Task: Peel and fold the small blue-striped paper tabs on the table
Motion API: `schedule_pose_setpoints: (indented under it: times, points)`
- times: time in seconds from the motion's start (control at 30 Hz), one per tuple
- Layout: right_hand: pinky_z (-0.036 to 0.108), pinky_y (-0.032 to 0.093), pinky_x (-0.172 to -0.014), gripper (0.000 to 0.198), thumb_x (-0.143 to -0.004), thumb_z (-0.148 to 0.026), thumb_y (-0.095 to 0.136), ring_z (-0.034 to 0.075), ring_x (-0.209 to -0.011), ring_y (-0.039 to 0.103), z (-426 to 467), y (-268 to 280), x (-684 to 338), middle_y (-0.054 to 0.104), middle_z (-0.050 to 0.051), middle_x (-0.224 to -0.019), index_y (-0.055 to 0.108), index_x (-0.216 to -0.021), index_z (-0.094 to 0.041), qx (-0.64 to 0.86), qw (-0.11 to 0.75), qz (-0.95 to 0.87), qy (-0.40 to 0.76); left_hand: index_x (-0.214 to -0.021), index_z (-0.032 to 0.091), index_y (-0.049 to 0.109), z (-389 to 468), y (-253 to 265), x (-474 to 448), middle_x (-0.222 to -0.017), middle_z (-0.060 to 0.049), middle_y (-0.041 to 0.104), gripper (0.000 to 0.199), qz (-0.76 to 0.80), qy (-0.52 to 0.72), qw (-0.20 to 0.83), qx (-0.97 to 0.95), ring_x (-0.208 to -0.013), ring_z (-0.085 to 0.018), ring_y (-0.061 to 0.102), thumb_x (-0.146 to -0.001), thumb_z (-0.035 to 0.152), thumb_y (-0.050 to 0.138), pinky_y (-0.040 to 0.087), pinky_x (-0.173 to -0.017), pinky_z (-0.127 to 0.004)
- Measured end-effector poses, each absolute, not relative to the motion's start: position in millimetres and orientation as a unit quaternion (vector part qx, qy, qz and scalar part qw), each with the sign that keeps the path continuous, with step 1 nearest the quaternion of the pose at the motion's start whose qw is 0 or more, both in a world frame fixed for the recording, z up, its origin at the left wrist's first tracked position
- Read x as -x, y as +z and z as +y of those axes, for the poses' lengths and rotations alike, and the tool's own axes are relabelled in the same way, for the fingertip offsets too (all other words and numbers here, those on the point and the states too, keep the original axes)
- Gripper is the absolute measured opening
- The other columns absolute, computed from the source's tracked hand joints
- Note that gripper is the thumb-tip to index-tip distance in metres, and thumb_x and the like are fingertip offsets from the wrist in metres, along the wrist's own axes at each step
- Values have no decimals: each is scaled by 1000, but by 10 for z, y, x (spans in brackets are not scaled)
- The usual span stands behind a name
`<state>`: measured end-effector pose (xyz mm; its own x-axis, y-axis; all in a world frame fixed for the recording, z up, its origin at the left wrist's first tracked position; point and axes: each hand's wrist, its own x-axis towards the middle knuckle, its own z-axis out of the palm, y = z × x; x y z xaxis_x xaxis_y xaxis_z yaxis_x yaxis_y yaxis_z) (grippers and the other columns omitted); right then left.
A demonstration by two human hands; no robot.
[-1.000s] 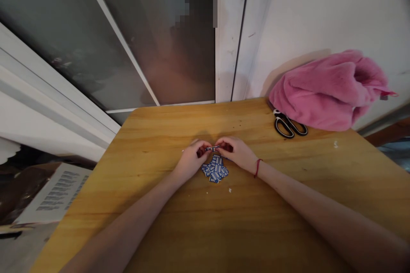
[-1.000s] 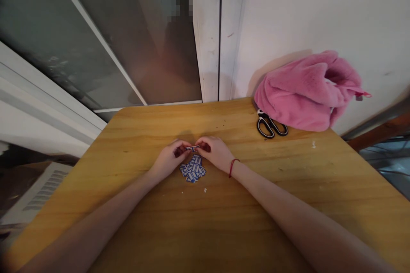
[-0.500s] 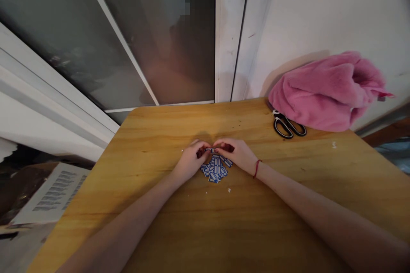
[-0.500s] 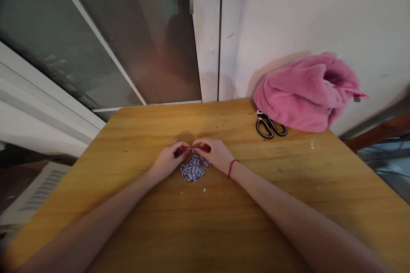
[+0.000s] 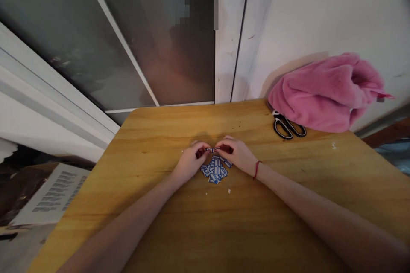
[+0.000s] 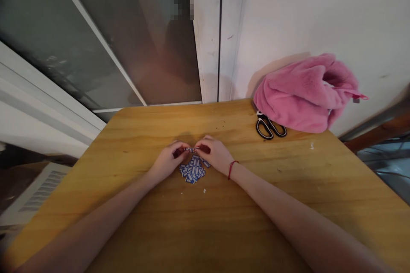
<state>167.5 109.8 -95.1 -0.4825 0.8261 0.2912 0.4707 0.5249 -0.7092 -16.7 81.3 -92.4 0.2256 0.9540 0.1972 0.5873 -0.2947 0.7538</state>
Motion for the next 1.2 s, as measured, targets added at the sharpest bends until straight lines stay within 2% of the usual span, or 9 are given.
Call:
schedule_pose_setpoints:
  times: [0.1, 0.27, 0.43, 0.53, 0.63, 0.77, 0.9, 1.0, 1.2]
  points:
    - [21, 40, -58, 12, -81, -26, 55, 10, -64, 50, 1103, -949, -1689, 57, 2, -78, 64, -81, -17, 402, 335, -799, 297, -81, 19, 60, 812, -931, 177, -70, 2, 56, 10, 529, 346, 305, -712, -63, -11, 50, -80, 25, 52, 41, -59, -22]
    - [20, 39, -53, 15, -80, -29, 54, 10, -58, 50, 1109, -967, -1692, 60, 0, -68, 62, -84, -17, 409, 318, -767, 379, -81, 17, 60, 834, -975, 206, -71, 1, 60, 17, 512, 380, 390, -664, -65, -11, 53, -81, 32, 52, 42, -61, -22]
    - [21, 42, -57, 14, -78, -27, 57, 10, -63, 54, 1099, -992, -1671, 60, -1, -71, 54, -87, -17, 369, 333, -746, 443, -83, 16, 56, 859, -986, 213, -69, 1, 62, 18, 478, 430, 485, -593, -63, -11, 57, -77, 34, 58, 45, -61, -23]
    - [22, 43, -59, 28, -77, -27, 59, 10, -64, 54, 1086, -1001, -1664, 59, -1, -73, 50, -102, -19, 356, 353, -748, 436, -83, 16, 54, 871, -992, 215, -66, 2, 61, 20, 473, 444, 495, -578, -61, -10, 57, -75, 34, 60, 45, -58, -22]
    - [22, 42, -58, 39, -78, -27, 58, 10, -62, 51, 1074, -993, -1671, 59, -1, -77, 49, -116, -21, 341, 331, -773, 420, -84, 16, 54, 880, -1003, 223, -66, 2, 60, 21, 468, 450, 501, -572, -60, -10, 56, -74, 33, 62, 45, -57, -22]
    - [21, 40, -56, 41, -78, -27, 59, 10, -61, 48, 1076, -977, -1691, 59, -2, -77, 53, -119, -25, 339, 292, -795, 409, -84, 16, 53, 881, -1012, 233, -65, 3, 60, 20, 460, 454, 509, -569, -59, -9, 56, -73, 31, 62, 45, -56, -21]
    - [20, 38, -54, 52, -76, -26, 61, 9, -57, 46, 1068, -957, -1697, 58, -3, -73, 48, -126, -25, 343, 261, -806, 407, -85, 17, 53, 880, -1019, 237, -65, 3, 60, 18, 452, 441, 518, -577, -59, -9, 56, -74, 28, 61, 44, -56, -21]
    - [21, 39, -55, 47, -79, -30, 59, 9, -59, 47, 1052, -932, -1691, 59, -2, -72, 50, -125, -25, 343, 255, -807, 407, -85, 17, 52, 871, -1022, 231, -65, 3, 60, 17, 457, 435, 518, -578, -59, -9, 56, -74, 27, 61, 44, -55, -20]
    - [22, 42, -57, 30, -82, -34, 53, 10, -62, 52, 1062, -933, -1688, 63, 0, -75, 61, -107, -20, 354, 302, -764, 447, -81, 18, 54, 824, -981, 207, -67, 3, 63, 13, 470, 415, 496, -600, -63, -10, 59, -75, 27, 61, 45, -62, -21]
